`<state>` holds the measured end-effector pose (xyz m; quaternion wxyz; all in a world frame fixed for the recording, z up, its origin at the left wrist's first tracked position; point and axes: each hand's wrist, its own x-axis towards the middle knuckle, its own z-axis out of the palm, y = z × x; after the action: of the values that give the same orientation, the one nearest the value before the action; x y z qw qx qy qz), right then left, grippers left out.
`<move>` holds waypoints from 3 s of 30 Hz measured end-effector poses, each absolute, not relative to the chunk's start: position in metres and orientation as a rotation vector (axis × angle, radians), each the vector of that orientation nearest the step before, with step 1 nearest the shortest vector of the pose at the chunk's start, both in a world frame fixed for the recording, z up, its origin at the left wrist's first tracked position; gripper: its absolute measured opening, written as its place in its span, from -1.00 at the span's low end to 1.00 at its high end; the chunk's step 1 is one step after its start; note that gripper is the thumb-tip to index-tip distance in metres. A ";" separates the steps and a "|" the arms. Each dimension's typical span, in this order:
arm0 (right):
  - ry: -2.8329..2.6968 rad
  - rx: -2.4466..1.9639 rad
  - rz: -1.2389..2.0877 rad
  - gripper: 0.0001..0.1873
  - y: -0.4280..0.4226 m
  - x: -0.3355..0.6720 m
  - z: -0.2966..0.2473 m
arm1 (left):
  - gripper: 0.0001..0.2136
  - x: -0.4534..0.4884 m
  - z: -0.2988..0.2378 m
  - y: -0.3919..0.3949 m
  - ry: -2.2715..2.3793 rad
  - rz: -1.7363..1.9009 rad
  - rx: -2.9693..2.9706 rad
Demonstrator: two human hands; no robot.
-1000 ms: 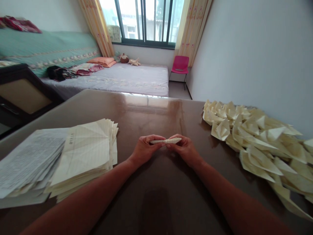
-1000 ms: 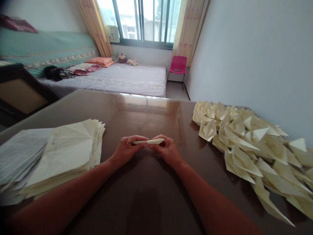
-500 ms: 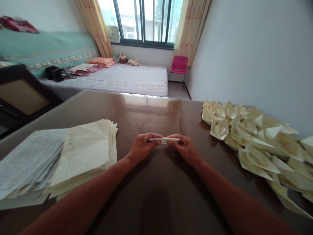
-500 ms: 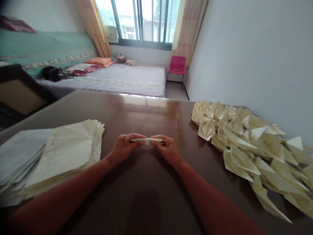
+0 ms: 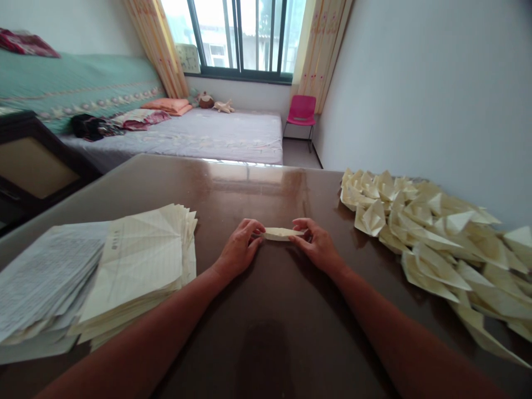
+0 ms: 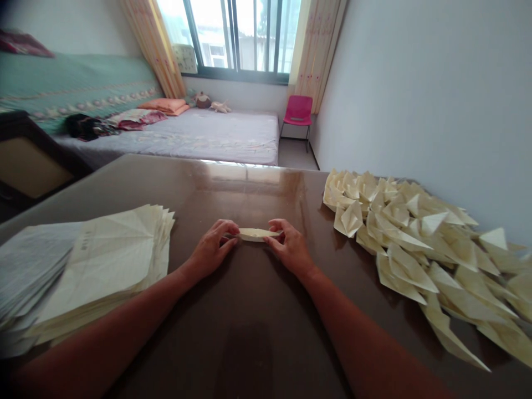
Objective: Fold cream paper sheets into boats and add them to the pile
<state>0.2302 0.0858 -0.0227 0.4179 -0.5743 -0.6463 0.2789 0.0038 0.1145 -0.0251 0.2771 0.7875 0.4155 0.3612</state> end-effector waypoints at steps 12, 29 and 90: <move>-1.685 -1.384 0.625 -0.82 0.083 0.227 -0.020 | -0.86 0.005 -0.028 0.114 1.055 0.942 2.146; -1.810 -1.477 0.315 -0.90 0.083 0.218 -0.028 | -0.75 0.013 -0.027 0.106 0.815 0.768 2.423; -1.966 -1.664 0.107 -0.70 0.026 0.248 -0.043 | -0.65 -0.120 0.039 0.042 1.228 0.508 2.535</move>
<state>0.2482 0.0256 -0.0428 0.2781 -0.6199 -0.7326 0.0399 -0.1199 0.0422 0.0393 0.1393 0.8771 0.4248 0.1756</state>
